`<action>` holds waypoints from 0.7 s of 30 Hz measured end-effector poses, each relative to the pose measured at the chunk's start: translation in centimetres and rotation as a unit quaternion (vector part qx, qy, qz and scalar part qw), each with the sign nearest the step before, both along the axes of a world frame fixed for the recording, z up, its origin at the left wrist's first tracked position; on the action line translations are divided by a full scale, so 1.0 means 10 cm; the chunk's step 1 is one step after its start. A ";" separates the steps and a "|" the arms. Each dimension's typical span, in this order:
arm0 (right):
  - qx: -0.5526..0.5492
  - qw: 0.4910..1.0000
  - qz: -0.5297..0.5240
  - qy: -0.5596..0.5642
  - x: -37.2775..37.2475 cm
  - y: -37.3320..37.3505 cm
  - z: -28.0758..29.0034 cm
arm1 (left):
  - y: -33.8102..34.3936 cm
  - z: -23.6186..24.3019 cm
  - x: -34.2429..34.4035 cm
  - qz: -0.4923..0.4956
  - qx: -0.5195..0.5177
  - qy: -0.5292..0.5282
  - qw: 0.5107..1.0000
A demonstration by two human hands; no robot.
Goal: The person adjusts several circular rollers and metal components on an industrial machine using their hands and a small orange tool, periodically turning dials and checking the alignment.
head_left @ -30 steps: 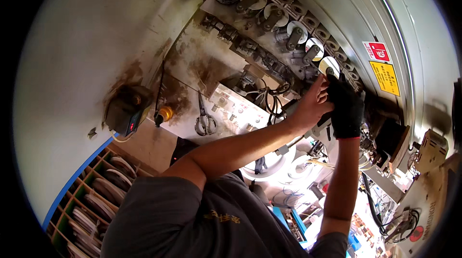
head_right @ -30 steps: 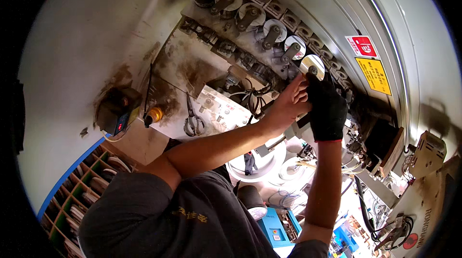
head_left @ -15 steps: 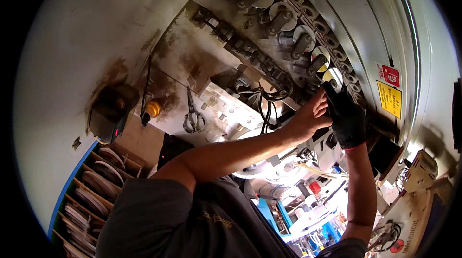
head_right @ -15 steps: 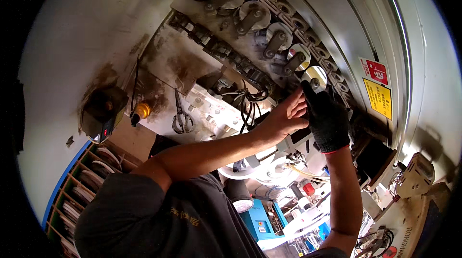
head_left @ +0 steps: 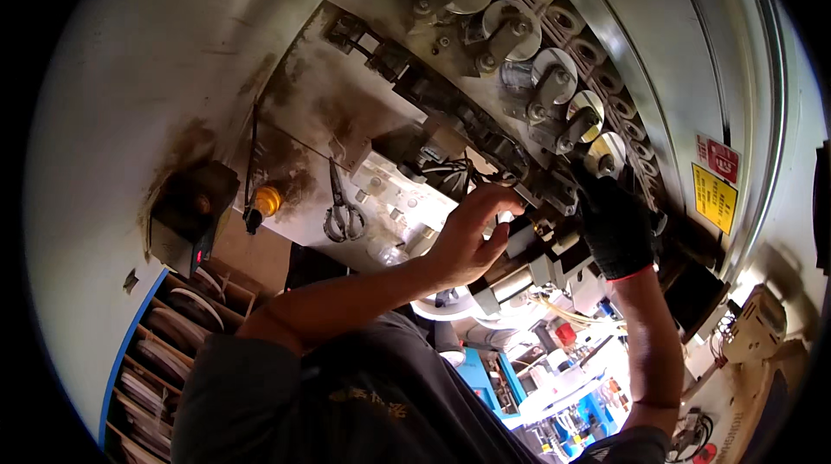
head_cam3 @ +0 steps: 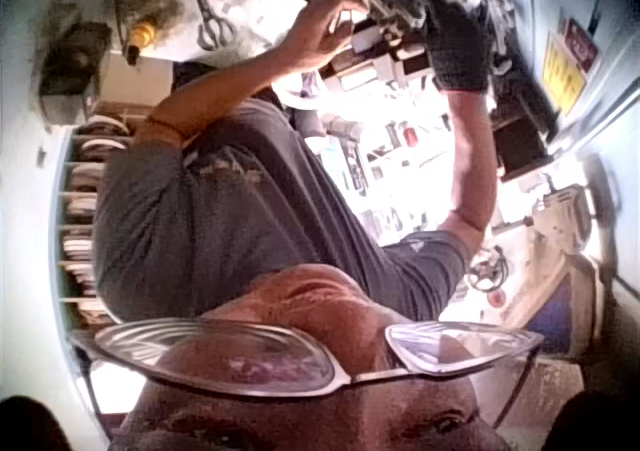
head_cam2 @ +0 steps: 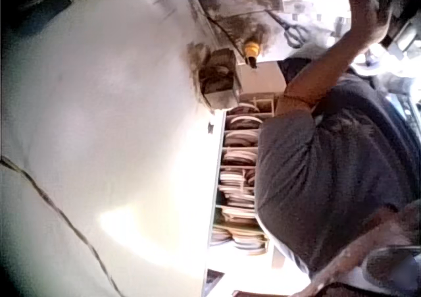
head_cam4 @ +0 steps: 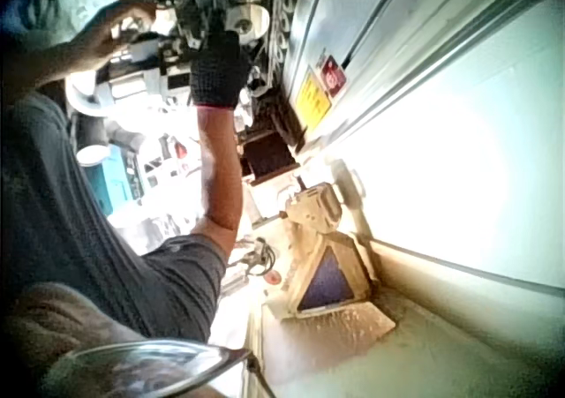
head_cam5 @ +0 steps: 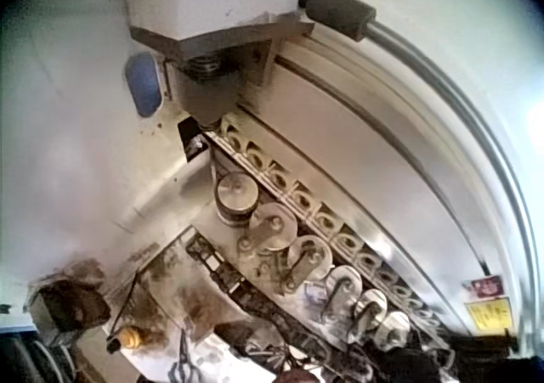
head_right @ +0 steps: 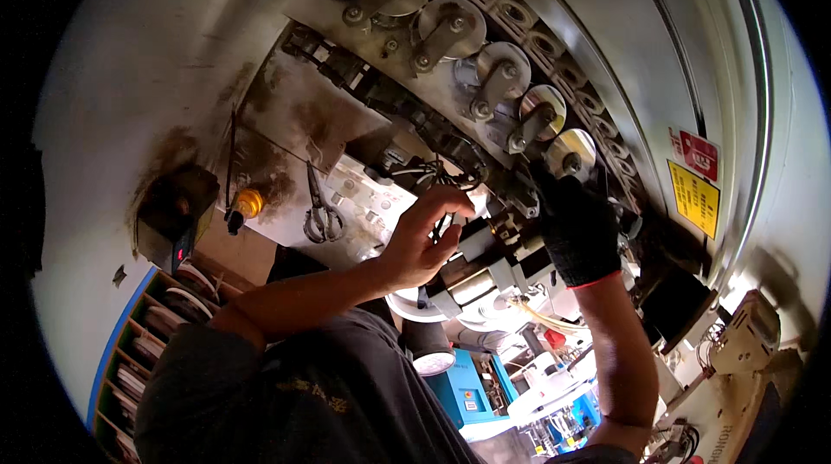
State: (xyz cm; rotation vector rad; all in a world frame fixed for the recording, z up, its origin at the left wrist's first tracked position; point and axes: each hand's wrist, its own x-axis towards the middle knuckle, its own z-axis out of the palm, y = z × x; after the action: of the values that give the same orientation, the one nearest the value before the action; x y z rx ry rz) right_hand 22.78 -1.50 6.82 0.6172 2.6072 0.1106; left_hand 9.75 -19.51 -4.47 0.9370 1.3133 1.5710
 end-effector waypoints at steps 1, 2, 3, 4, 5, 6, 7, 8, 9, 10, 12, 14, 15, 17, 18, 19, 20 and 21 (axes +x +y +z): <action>-0.016 1.000 -0.013 0.023 0.02 -0.02 0.02 | 0.02 0.04 -0.01 -0.002 0.009 0.003 1.000; -0.018 0.999 -0.032 0.038 0.04 -0.07 0.14 | 0.03 0.13 0.01 -0.010 0.017 -0.002 1.000; -0.013 0.999 -0.030 0.037 0.02 -0.07 0.27 | 0.08 0.15 0.04 -0.022 0.039 0.003 0.999; -0.041 0.995 -0.051 0.070 0.00 -0.09 0.37 | 0.13 0.18 0.06 -0.032 0.030 0.008 0.999; -0.070 0.990 -0.073 0.103 -0.01 -0.09 0.40 | 0.20 0.20 0.08 -0.041 0.020 0.014 0.999; -0.047 0.988 -0.034 0.141 0.03 -0.09 0.37 | 0.27 0.22 0.13 -0.042 0.021 0.012 0.999; -0.047 0.988 -0.034 0.140 0.03 -0.10 0.32 | 0.34 0.24 0.17 -0.062 0.005 -0.039 0.997; -0.048 0.986 -0.019 0.160 0.02 -0.11 0.27 | 0.39 0.24 0.19 -0.082 -0.010 -0.089 0.993; -0.048 0.983 -0.003 0.180 0.02 -0.11 0.24 | 0.43 0.24 0.18 -0.082 -0.010 -0.090 0.992; -0.023 0.990 0.012 0.138 0.06 -0.08 0.24 | 0.47 0.25 0.18 -0.088 0.002 -0.089 0.992; -0.035 0.989 0.005 0.143 0.08 -0.07 0.20 | 0.48 0.25 0.20 -0.095 0.012 -0.089 0.991; -0.046 0.988 -0.003 0.148 0.08 -0.06 0.19 | 0.44 0.25 0.24 -0.128 -0.003 -0.085 0.988; -0.044 0.990 -0.006 0.133 0.09 -0.07 0.20 | 0.46 0.27 0.23 -0.131 -0.005 -0.087 0.988; -0.041 0.992 -0.012 0.115 0.09 -0.09 0.20 | 0.50 0.32 0.18 -0.167 -0.053 -0.140 0.974; -0.027 0.993 0.012 0.116 0.08 -0.09 0.20 | 0.51 0.30 0.22 -0.130 -0.032 -0.165 0.977; -0.013 0.992 0.036 0.117 0.07 -0.08 0.20 | 0.51 0.31 0.23 -0.134 -0.055 -0.184 0.972; -0.030 0.989 0.016 0.141 0.05 -0.08 0.20 | 0.52 0.30 0.27 -0.133 -0.059 -0.207 0.968; -0.030 0.989 0.014 0.144 0.03 -0.07 0.21 | 0.51 0.28 0.28 -0.132 -0.067 -0.227 0.963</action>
State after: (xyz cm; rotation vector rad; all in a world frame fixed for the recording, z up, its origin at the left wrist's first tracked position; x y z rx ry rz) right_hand 23.05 -2.19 8.97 0.6134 2.8853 -0.0527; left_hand 12.58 -14.38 -1.63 0.5916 0.9161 1.3670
